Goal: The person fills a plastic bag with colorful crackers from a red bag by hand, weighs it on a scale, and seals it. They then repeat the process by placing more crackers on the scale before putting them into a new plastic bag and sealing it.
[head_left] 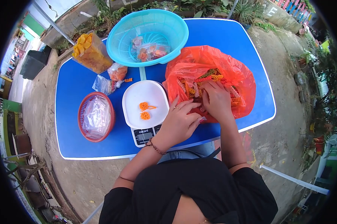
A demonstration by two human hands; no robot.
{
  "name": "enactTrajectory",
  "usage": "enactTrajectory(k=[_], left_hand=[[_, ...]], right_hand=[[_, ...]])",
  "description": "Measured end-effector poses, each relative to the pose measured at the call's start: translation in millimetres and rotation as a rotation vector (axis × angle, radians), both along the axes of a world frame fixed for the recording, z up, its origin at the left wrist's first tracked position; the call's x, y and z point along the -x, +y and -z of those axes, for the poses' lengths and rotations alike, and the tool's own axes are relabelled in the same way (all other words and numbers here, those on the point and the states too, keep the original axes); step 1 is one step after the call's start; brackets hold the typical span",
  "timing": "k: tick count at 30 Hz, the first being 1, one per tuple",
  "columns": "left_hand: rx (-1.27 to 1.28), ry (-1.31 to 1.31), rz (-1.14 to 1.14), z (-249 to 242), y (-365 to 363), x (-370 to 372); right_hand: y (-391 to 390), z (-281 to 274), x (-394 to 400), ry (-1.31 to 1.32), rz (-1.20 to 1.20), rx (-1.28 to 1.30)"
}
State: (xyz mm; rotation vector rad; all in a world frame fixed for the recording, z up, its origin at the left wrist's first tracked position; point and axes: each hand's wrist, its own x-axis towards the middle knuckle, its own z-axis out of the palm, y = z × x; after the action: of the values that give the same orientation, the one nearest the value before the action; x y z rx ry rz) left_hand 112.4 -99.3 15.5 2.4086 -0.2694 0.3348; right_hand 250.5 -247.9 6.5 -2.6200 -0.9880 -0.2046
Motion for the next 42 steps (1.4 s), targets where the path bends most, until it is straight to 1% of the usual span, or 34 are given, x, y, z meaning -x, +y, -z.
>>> enactTrajectory(k=[4, 7, 10, 13, 16, 19, 22, 25, 28, 31, 34, 37, 40, 42], left_hand=[[0.014, -0.008, -0.002, 2, 0, 2], [0.005, -0.005, -0.006, 3, 0, 4], [0.012, -0.001, -0.006, 3, 0, 4], [0.013, 0.007, -0.005, 3, 0, 3], [-0.006, 0.013, 0.001, 4, 0, 3], [-0.005, 0.017, 0.004, 5, 0, 3], [-0.007, 0.016, 0.007, 5, 1, 3], [0.002, 0.015, 0.006, 3, 1, 4], [0.004, 0.015, 0.002, 5, 3, 5], [0.027, 0.005, -0.009, 5, 5, 7], [0.041, -0.007, -0.014, 5, 7, 6], [0.041, -0.045, -0.017, 7, 7, 3], [0.083, -0.047, -0.037, 4, 7, 2], [0.095, -0.050, -0.059, 1, 6, 1]], right_hand=[[10, 14, -8, -0.159, 0.026, -0.088], [14, 20, -10, -0.187, 0.083, -0.105], [13, 15, -9, -0.079, 0.080, -0.043], [17, 17, -7, -0.175, 0.097, 0.042], [19, 18, -6, -0.117, 0.083, 0.009], [22, 12, -6, -0.129, 0.082, 0.010], [27, 5, -11, -0.026, 0.145, 0.099], [31, 5, -14, -0.103, 0.153, 0.128], [32, 7, -16, -0.053, 0.130, 0.107], [26, 12, -16, -0.145, 0.059, 0.018], [18, 16, -15, -0.050, 0.100, -0.175], [7, 8, -8, 0.141, 0.173, -0.364], [-4, -1, -2, 0.241, 0.111, -0.625], [-10, 0, -4, 0.438, 0.092, -0.794]])
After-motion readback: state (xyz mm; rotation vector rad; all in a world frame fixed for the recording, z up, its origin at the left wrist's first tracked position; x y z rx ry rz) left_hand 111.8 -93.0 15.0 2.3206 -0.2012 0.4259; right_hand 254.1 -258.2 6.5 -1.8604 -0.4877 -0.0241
